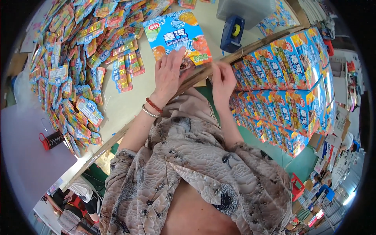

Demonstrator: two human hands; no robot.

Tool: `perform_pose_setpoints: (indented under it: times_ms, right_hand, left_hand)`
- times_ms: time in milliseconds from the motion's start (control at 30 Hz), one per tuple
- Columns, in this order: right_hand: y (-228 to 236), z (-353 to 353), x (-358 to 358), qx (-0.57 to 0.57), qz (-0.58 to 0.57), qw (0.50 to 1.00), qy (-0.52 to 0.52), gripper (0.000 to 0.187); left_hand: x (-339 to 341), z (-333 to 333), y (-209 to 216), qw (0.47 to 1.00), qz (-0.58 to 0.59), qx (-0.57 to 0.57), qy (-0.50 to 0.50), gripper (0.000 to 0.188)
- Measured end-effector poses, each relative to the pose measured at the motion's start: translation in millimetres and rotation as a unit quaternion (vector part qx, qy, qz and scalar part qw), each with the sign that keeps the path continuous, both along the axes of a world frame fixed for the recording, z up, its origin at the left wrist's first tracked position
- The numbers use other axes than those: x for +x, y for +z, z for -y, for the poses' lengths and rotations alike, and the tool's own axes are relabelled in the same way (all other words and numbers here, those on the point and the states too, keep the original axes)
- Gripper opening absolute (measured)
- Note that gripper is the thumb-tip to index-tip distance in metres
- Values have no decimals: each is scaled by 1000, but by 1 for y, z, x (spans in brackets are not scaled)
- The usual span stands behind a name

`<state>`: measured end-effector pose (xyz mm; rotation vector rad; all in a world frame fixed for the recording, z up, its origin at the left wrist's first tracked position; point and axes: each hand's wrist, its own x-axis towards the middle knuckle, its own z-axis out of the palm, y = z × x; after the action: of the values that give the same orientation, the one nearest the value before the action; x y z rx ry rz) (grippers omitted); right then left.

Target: Packing individual snack packets into cardboard display boxes.

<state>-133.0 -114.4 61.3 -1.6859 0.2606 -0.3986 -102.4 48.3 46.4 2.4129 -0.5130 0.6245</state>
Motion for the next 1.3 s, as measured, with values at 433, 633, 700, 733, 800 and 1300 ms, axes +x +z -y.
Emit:
perform_pose_setpoints:
  times_ms: [433, 633, 700, 733, 800, 1300]
  right_hand:
    - [25, 11, 158, -439, 183, 745, 467, 6]
    - [39, 21, 150, -481, 217, 837, 144, 8]
    - [46, 30, 101, -419, 154, 889, 102, 9]
    - [38, 41, 75, -378, 164, 907, 88, 11]
    - [14, 51, 19, -322, 90, 940, 60, 14]
    - [-23, 47, 105, -115, -274, 924, 241, 57]
  left_hand:
    - [-15, 0, -14, 987, 109, 108, 49, 40]
    - [-10, 1, -2, 995, 68, 70, 14, 36]
    - [-9, 1, -2, 996, 58, 69, -7, 34]
    - [-9, 2, -6, 997, 46, 61, -13, 33]
    - [-8, 1, -6, 998, 34, 53, -25, 33]
    - [-18, -47, -28, 947, -157, -281, 14, 65]
